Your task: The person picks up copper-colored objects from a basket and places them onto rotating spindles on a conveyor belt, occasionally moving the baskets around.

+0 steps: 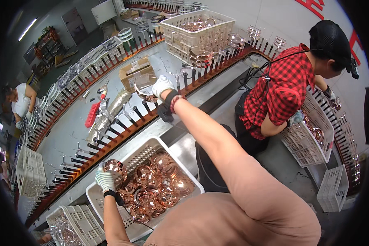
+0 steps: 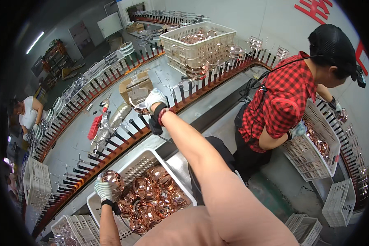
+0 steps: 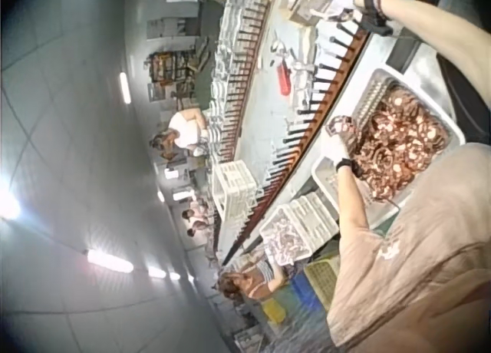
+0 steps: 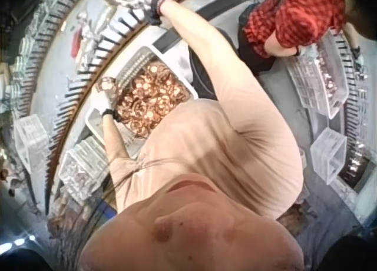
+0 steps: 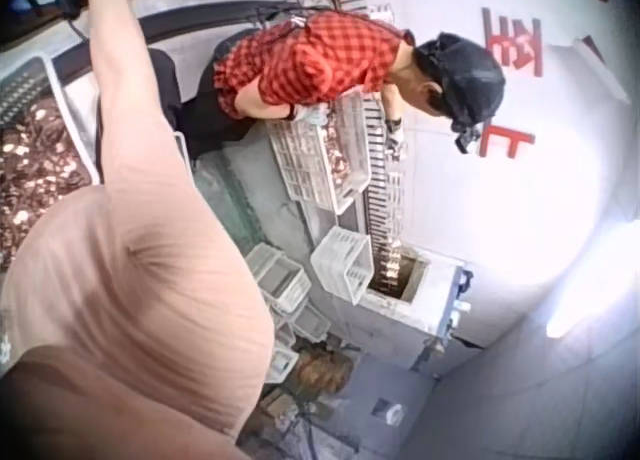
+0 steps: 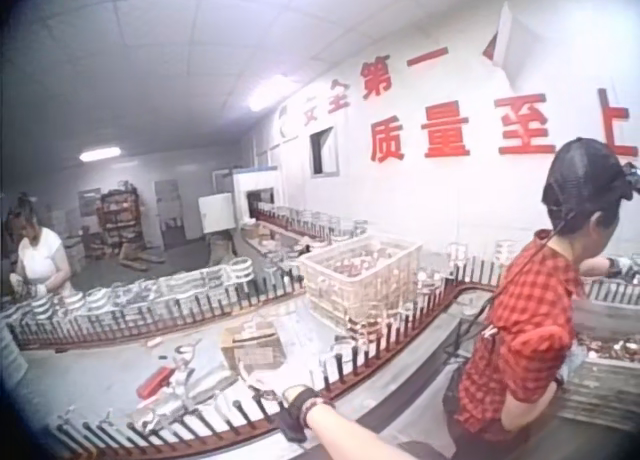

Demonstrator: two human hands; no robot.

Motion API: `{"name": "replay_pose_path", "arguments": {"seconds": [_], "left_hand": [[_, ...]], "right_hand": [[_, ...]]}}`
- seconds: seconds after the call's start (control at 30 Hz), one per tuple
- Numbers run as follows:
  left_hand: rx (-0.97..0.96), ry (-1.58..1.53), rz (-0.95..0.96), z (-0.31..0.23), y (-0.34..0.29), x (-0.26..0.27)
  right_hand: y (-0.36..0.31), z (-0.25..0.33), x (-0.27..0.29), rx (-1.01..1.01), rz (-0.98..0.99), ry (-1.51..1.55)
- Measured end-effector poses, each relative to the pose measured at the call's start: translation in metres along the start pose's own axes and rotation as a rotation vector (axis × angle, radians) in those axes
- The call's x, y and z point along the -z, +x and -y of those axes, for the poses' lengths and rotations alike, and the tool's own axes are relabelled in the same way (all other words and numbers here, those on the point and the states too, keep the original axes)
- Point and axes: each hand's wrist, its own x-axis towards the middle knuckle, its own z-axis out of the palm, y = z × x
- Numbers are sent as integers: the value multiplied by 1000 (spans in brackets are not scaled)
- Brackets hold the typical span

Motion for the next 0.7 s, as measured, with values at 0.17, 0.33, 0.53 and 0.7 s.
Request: {"name": "replay_pose_path", "arguments": {"seconds": [0.17,0.33,0.53,0.7], "left_hand": [[67,109,84,-35,2,6],[-39,190,15,-28,5,10],[140,-285,77,-44,5,9],[124,-136,165,-62,2,22]], "right_hand": [[-83,34,64,838,-443,217],[-13,2,112,546,-686,762],[35,-86,129,1,-734,612],[47,-93,97,-236,-355,267]]}}
